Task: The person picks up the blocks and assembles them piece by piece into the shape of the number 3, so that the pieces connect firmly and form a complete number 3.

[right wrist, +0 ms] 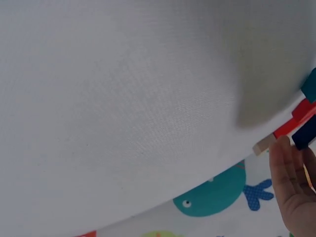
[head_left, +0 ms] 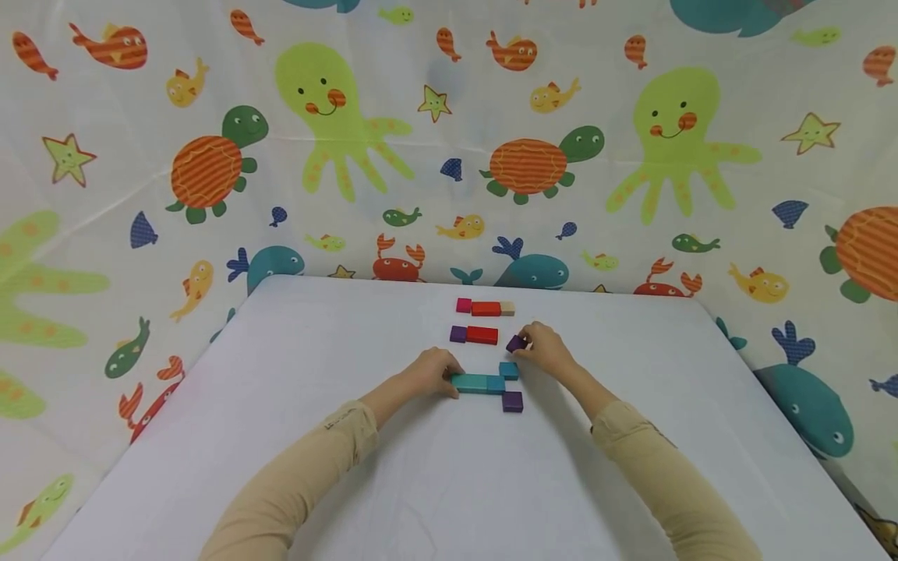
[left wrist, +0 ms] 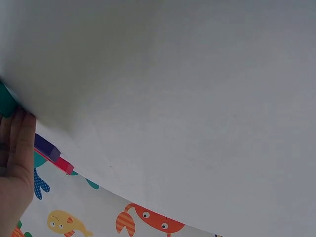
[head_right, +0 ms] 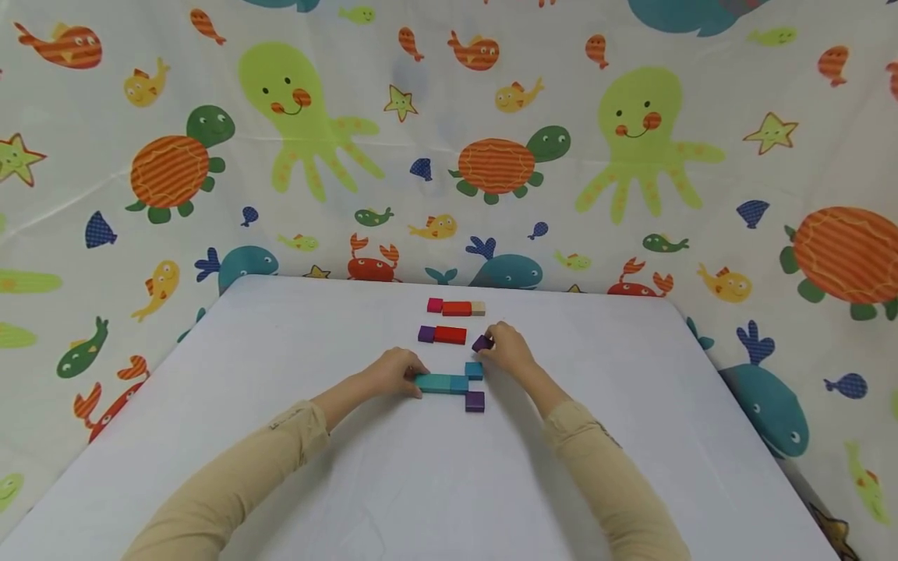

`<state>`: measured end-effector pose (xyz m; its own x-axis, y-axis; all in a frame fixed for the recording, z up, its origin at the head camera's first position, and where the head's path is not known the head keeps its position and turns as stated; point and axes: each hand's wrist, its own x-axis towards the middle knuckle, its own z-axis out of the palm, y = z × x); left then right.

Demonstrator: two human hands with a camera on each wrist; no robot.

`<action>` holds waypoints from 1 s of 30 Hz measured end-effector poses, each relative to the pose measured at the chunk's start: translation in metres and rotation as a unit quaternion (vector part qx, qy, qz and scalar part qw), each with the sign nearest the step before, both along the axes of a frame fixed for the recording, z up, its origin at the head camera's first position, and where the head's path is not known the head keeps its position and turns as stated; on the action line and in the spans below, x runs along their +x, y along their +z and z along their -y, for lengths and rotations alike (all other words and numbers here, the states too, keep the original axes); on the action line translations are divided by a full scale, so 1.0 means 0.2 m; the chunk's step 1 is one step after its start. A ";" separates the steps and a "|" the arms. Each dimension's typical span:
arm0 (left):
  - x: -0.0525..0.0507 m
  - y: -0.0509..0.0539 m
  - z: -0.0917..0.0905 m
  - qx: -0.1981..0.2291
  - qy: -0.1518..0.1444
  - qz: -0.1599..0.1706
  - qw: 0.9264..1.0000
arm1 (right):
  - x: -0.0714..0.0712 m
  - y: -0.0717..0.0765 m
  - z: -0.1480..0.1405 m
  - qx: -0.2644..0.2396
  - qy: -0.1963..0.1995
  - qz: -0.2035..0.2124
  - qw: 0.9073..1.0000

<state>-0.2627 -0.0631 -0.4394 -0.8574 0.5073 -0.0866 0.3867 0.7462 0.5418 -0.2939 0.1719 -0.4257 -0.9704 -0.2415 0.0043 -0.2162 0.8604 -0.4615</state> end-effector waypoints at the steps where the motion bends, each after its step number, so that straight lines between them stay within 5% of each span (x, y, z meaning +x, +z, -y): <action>1: 0.00 0.00 0.00 0.000 0.000 0.000 1.000 | 0.01 0.01 0.00 0.000 0.003 0.000 1.000; 18: -0.01 -0.01 0.01 -0.003 -0.014 -0.008 1.000 | 0.19 0.01 -0.02 0.009 0.056 -0.060 0.997; 30: 0.00 0.02 0.00 -0.001 0.001 0.001 1.000 | 0.31 0.10 -0.04 0.035 0.090 -0.068 0.993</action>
<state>-0.2634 -0.0632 -0.4362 -0.8581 0.5057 -0.0894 0.3843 0.7479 0.5413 -0.2326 0.1797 -0.4064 -0.9035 -0.4146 0.1087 -0.4247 0.8318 -0.3574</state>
